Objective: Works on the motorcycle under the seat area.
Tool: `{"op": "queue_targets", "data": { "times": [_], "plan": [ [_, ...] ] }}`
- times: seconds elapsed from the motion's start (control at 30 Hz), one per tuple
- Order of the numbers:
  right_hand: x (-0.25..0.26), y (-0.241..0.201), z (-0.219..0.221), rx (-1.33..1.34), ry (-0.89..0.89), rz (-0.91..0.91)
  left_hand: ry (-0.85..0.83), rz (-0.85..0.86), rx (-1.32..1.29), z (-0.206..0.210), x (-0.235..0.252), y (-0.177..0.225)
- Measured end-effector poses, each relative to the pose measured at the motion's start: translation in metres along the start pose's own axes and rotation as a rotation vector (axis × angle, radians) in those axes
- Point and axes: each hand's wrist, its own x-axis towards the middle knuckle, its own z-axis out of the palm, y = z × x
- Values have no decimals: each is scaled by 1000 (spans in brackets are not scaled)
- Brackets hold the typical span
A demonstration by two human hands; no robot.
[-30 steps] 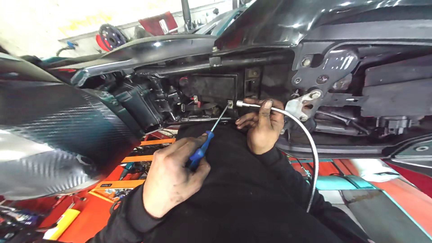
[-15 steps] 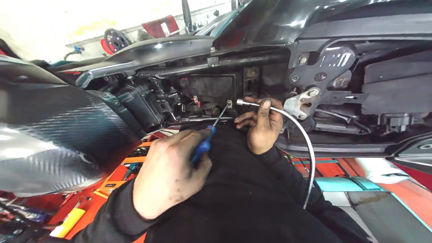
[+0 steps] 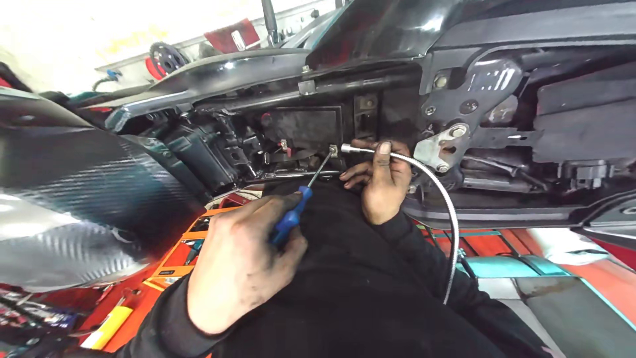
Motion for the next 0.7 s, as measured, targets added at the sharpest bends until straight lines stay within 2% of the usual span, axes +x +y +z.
{"op": "queue_targets", "data": {
  "times": [0.7],
  "plan": [
    [2,-2,1,-20,2,44,-6,-2,-5,0,-1,0]
  ]
}}
